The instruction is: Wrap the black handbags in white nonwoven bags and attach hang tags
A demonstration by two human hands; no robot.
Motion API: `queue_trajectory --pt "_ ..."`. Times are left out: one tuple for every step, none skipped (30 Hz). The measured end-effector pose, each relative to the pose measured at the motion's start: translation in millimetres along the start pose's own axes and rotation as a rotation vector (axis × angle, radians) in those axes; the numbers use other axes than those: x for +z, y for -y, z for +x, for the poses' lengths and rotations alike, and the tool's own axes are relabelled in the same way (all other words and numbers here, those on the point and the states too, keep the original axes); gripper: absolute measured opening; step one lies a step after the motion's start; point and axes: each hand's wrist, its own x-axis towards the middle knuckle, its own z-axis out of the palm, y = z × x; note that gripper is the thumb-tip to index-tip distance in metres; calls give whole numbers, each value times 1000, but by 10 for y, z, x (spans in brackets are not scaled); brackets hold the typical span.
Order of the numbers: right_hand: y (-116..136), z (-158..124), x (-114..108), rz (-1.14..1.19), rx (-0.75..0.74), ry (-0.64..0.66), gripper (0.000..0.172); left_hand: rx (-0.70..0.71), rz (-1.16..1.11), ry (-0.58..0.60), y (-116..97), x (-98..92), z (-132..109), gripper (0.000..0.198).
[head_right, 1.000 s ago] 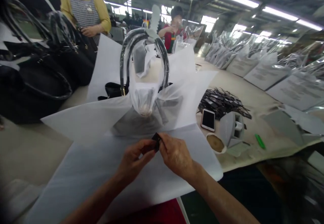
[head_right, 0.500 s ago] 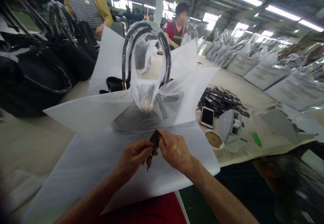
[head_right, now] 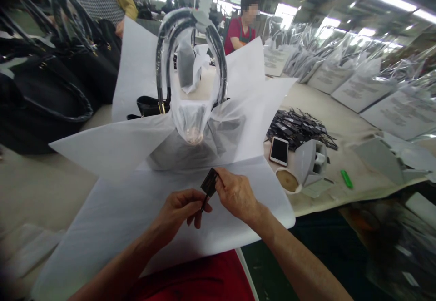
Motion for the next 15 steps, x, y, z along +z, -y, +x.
queue_trajectory --pt "-6 3 0 2 4 -1 26 -11 9 2 12 -6 -5 20" --pt "-11 5 1 4 7 -2 26 -23 19 3 22 -10 -9 20" --pt "-16 7 3 6 11 -1 26 -34 29 1 30 -14 -11 20" --pt "-19 8 5 8 15 2 26 -42 39 -1 38 -17 -12 20" --pt "-23 9 6 8 20 7 26 -47 46 -2 44 -19 -12 20" --pt "-25 9 8 8 27 11 27 -48 51 -2 49 -20 -11 20" --pt "-27 9 10 7 32 16 27 -47 54 -4 54 -19 -8 20" --pt "-29 9 12 7 38 19 27 -45 55 -6 58 -17 -5 20" --pt "-31 8 15 8 40 21 27 -45 53 -7 61 -13 -1 20" --pt "-34 7 17 9 42 20 27 -45 50 -10 64 -8 3 19" --pt "-36 5 19 12 43 21 27 -46 46 -16 67 -3 7 19" --pt "-39 3 21 16 43 22 27 -46 41 -24 71 3 12 18" --pt "-42 1 24 20 43 22 26 -45 38 -32 75 8 17 18" --pt "-45 -2 26 24 41 22 26 -44 38 -43 79 11 22 18" --pt "-47 -6 28 25 38 20 25 -40 43 -57 85 12 28 17"
